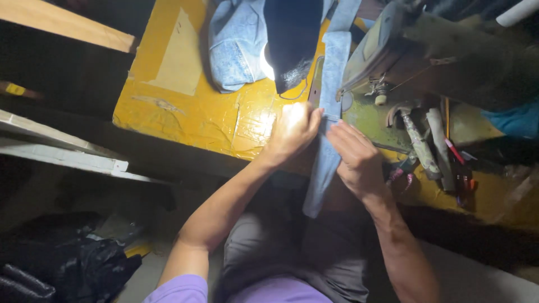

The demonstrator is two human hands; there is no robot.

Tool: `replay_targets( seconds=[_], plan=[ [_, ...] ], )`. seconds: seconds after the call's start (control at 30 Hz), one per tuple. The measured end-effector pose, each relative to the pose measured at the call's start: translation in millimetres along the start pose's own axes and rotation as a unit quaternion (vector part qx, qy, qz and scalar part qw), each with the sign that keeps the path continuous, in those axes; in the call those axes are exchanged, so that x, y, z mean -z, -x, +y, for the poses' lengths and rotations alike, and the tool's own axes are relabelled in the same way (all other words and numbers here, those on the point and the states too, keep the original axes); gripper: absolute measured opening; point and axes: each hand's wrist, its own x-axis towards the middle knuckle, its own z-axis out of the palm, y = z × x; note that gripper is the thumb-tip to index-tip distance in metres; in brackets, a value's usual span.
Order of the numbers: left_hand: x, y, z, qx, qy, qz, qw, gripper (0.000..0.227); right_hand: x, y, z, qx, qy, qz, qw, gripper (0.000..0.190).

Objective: Folding and aligning a denim fabric strip at a sewing workstation

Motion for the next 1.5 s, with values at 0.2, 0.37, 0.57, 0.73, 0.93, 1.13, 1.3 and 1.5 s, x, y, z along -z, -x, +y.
replay_targets(
  seconds=[0.2,0.37,0.57,0.73,0.93,1.13,1.3,1.5],
  plan=[
    [24,-22,41,0.257,0.307,-0.195,0.895,0.057,17,-5,-15,-0.057,-0.088,0.021,0.994,0.03],
    [15,-34,29,0.173,0.224,-0.157,0.946,0.049,19,2,-18,-0.059,-0.098,0.003,0.993,0.032],
    [17,-37,26,0.093,0.063,-0.166,0.98,0.042,24,3,-13,-0.025,-0.074,-0.012,0.997,0.033],
    [13,-27,29,0.068,-0.023,-0.169,0.983,0.037,0,17,-12,0.02,0.025,-0.033,0.999,0.024],
    [33,-11,50,-0.137,-0.036,-0.001,0.99,0.044,-7,23,-19,-0.002,0.049,-0.011,0.999,0.03],
    [14,18,43,-0.319,-0.123,-0.045,0.939,0.012,11,65,13,-0.054,0.015,-0.062,0.997,0.02],
    [20,49,53,-0.263,-0.264,-0.094,0.923,0.062,91,58,54,-0.272,0.321,-0.139,0.896,0.034],
    [16,64,48,-0.252,-0.272,-0.089,0.924,0.061,59,77,105,-0.296,0.263,-0.187,0.899,0.018]
  ],
)
